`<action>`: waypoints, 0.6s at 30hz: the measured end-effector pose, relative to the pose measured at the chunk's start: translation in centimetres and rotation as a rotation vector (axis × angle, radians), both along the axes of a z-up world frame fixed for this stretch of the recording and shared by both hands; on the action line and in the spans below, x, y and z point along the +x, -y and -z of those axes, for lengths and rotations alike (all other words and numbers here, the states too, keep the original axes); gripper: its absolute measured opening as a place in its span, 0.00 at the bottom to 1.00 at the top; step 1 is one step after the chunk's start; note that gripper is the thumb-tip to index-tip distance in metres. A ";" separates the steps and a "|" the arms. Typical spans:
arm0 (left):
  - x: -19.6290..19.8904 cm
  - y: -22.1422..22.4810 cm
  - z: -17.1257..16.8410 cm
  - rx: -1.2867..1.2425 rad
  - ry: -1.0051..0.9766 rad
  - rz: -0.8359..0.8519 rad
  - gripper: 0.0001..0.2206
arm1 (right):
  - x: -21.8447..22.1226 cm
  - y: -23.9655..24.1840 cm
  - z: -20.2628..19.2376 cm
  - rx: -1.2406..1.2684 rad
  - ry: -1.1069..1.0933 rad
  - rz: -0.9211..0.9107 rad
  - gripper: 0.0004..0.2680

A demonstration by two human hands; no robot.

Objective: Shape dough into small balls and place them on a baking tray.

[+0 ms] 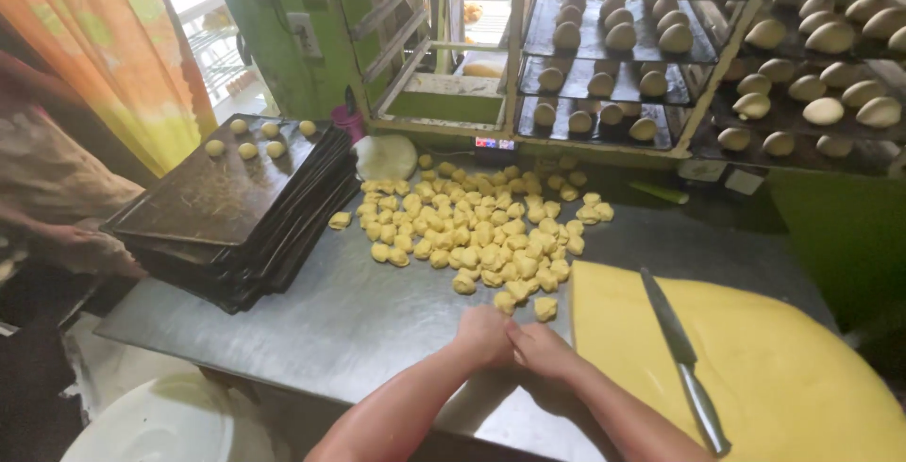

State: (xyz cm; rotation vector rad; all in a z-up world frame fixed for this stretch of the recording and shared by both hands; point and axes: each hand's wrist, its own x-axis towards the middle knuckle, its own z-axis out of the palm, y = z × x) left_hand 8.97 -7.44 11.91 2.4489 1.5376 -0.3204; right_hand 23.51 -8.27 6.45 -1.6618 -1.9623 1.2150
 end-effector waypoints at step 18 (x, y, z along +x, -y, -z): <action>-0.6 3.0 2.0 -0.099 0.763 -0.160 0.40 | 1.9 5.1 -0.8 0.448 -0.217 0.189 0.13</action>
